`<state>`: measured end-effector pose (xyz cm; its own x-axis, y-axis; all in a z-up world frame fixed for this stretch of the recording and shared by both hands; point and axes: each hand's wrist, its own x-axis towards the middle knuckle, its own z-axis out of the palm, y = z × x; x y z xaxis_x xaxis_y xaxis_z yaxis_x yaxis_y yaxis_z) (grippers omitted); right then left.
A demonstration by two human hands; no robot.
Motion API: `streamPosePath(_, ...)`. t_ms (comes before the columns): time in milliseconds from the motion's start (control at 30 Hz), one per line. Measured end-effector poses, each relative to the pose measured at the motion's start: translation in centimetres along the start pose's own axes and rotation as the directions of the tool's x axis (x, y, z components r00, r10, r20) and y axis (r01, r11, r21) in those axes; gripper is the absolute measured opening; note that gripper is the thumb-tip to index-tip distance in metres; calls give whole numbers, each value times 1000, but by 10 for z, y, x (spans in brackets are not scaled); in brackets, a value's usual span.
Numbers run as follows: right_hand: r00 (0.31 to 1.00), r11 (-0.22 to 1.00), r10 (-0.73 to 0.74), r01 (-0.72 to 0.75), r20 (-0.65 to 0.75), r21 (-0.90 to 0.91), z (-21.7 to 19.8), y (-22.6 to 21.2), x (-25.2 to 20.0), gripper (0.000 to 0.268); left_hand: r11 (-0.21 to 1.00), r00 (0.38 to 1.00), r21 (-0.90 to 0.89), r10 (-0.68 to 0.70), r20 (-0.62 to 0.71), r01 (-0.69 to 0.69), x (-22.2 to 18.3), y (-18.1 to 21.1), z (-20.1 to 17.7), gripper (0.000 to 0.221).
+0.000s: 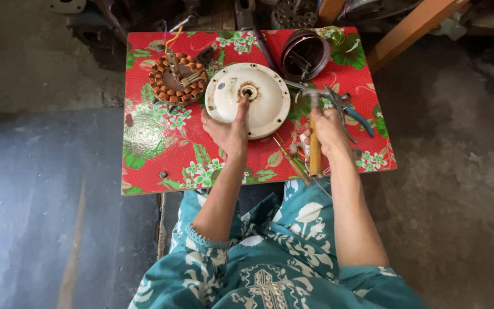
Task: The person disassembles a ceiling fan motor housing by removing the top and bottom covers, and then uses a screwdriver to thread a wire through a component.
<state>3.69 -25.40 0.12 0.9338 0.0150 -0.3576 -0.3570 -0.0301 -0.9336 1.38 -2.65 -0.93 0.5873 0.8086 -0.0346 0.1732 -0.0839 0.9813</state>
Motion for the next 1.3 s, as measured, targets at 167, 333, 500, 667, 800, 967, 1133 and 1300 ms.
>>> streamPosePath(167, 1000, 986, 16, -16, -2, -165, -17, -20, -10, 23, 997, 999, -57, 50, 10, -49, -1, -9, 3, 110)
streamPosePath(333, 908, 606, -395, 145, -137, -782, -35, -46, -23, 22, 990, 990, -53, 136, 27, -134, 14, -11, 0, 105)
streamPosePath(500, 892, 485, -444, 165, -79, -859, -37, -24, -17, 28, 979, 964, -115, 186, 189, -166, 30, -12, -11, 98)
streamPosePath(667, 797, 363, -603, 234, -35, -902, -26, 9, 5, 32, 961, 937, -223, 222, 270, -164, 33, -4, -25, 88)
streamPosePath(800, 783, 329, -622, 286, 21, -900, -29, 17, 16, 35, 931, 905, -353, 231, 358, -99, 33, -4, -32, 80)
streamPosePath(967, 747, 370, -663, 376, 42, -849, -31, 4, 4, 29, 921, 873, -326, 330, 358, -215, 36, -13, -36, 68)
streamPosePath(1133, 841, 524, -540, 372, 38, -766, -17, -7, -13, 13, 905, 875, -329, 373, 309, -269, 34, -20, -31, 69)
streamPosePath(1300, 869, 282, -478, 291, 129, -914, 13, -8, 2, 19, 894, 861, -341, 400, 314, -291, 35, -22, -29, 70)
